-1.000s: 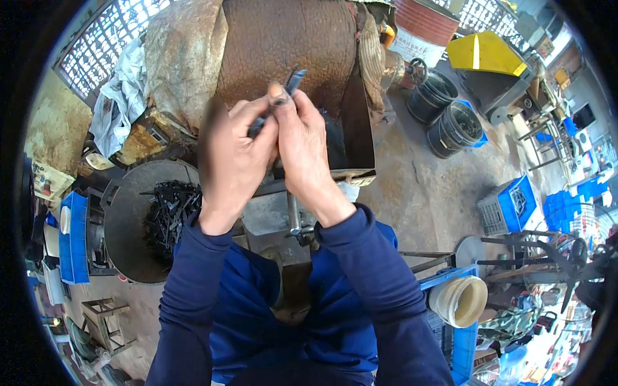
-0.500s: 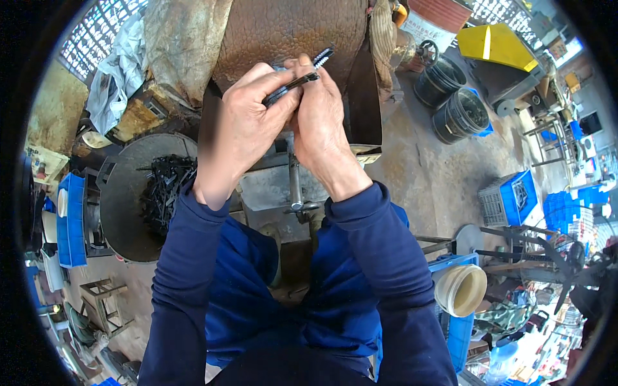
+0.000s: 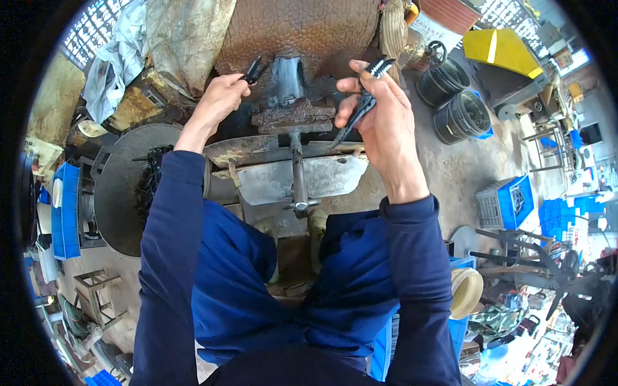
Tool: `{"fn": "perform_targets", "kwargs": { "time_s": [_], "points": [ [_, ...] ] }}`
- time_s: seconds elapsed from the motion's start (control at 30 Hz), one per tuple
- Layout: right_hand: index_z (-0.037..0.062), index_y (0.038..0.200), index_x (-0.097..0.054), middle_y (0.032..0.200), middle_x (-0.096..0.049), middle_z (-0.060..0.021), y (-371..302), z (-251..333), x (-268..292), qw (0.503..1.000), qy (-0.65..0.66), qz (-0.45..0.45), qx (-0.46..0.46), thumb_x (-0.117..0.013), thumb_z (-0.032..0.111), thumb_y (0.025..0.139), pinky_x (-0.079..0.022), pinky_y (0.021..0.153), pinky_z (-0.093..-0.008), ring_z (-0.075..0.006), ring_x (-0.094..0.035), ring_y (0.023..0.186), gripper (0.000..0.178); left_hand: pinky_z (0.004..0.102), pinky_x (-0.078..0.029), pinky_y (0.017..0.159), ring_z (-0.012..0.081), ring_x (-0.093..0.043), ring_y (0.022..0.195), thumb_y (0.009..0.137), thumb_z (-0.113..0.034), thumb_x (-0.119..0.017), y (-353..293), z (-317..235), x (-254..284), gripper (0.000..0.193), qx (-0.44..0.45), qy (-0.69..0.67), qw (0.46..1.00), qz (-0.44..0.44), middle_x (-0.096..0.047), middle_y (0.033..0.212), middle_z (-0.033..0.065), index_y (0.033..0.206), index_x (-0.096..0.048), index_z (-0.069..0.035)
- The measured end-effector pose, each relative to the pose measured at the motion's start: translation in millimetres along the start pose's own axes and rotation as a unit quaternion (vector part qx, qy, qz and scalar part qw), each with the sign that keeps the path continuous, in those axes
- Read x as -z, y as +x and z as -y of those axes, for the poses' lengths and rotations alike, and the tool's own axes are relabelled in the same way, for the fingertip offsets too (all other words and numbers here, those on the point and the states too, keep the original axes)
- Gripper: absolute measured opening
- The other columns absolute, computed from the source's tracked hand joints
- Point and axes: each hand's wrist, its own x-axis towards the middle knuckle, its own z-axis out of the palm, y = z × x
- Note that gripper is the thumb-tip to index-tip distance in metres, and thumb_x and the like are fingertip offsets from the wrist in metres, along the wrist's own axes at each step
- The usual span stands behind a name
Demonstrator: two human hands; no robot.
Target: Picking small metal components from a large bin and assembling them using a workstation fixture.
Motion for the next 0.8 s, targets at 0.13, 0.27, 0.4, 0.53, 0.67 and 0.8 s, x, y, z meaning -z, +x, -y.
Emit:
{"fn": "perform_targets", "kwargs": {
  "time_s": [0.13, 0.27, 0.4, 0.53, 0.67, 0.8],
  "points": [
    [-0.0014, 0.132, -0.053, 0.09, -0.057, -0.0058, -6, -1, 9, 0.998, -0.009, 0.053, -0.021, -0.05, 0.014, 0.1, -0.045, 0.059, -0.0282, -0.0133, -0.053, 0.069, 0.035, 0.0295, -0.041, 0.061, 0.0077, -0.047, 0.065, 0.09, -0.015, -0.059, 16, 27, -14, 0.021, -0.01, 0.091, 0.995, 0.045, -0.055, 0.076, -0.0015, 0.099, -0.07, 0.001],
    [-0.0019, 0.137, -0.048, 0.093, -0.054, -0.0044, -10, -9, 8, 0.994, -0.048, 0.08, -0.058, -0.054, 0.007, 0.097, -0.046, 0.061, -0.0274, -0.0123, -0.052, 0.069, 0.041, 0.0281, -0.043, 0.063, 0.0088, -0.049, 0.068, 0.09, -0.011, -0.057, 25, 44, -27, 0.026, -0.05, 0.123, 0.99, 0.054, -0.057, 0.081, 0.0002, 0.107, -0.069, 0.004],
    [-0.0032, 0.14, -0.043, 0.098, -0.053, -0.0046, -15, -16, -1, 0.989, -0.076, 0.102, -0.077, -0.058, 0.002, 0.094, -0.049, 0.065, -0.0285, -0.0126, -0.054, 0.069, 0.049, 0.0272, -0.043, 0.065, 0.0098, -0.051, 0.072, 0.089, -0.007, -0.056, 31, 51, -30, 0.028, -0.054, 0.09, 0.99, 0.093, -0.057, 0.082, 0.0009, 0.112, -0.068, 0.005],
    [-0.0049, 0.142, -0.039, 0.103, -0.052, -0.0054, -16, -20, -6, 0.984, -0.083, 0.124, -0.098, -0.059, 0.002, 0.094, -0.053, 0.069, -0.0303, -0.0143, -0.059, 0.073, 0.053, 0.0267, -0.042, 0.068, 0.0097, -0.051, 0.076, 0.089, -0.005, -0.056, 30, 51, -30, 0.027, -0.055, 0.056, 0.991, 0.112, -0.057, 0.085, 0.0001, 0.111, -0.069, 0.004],
    [-0.0059, 0.142, -0.037, 0.104, -0.053, -0.0061, -16, -20, -11, 0.98, -0.08, 0.146, -0.105, -0.061, 0.003, 0.095, -0.056, 0.072, -0.0323, -0.0165, -0.063, 0.078, 0.054, 0.0256, -0.042, 0.07, 0.0088, -0.051, 0.079, 0.089, -0.003, -0.055, 31, 52, -28, 0.027, -0.065, 0.041, 0.99, 0.116, -0.056, 0.088, -0.0014, 0.11, -0.069, 0.004],
    [-0.0061, 0.142, -0.037, 0.103, -0.054, -0.0064, -18, -21, -9, 0.98, -0.053, 0.158, -0.106, -0.063, 0.005, 0.095, -0.058, 0.074, -0.0346, -0.0173, -0.065, 0.08, 0.055, 0.0245, -0.042, 0.073, 0.0083, -0.051, 0.081, 0.088, -0.002, -0.055, 30, 55, -19, 0.027, -0.072, 0.069, 0.988, 0.118, -0.056, 0.091, -0.0019, 0.111, -0.069, 0.004]
  ]
}}
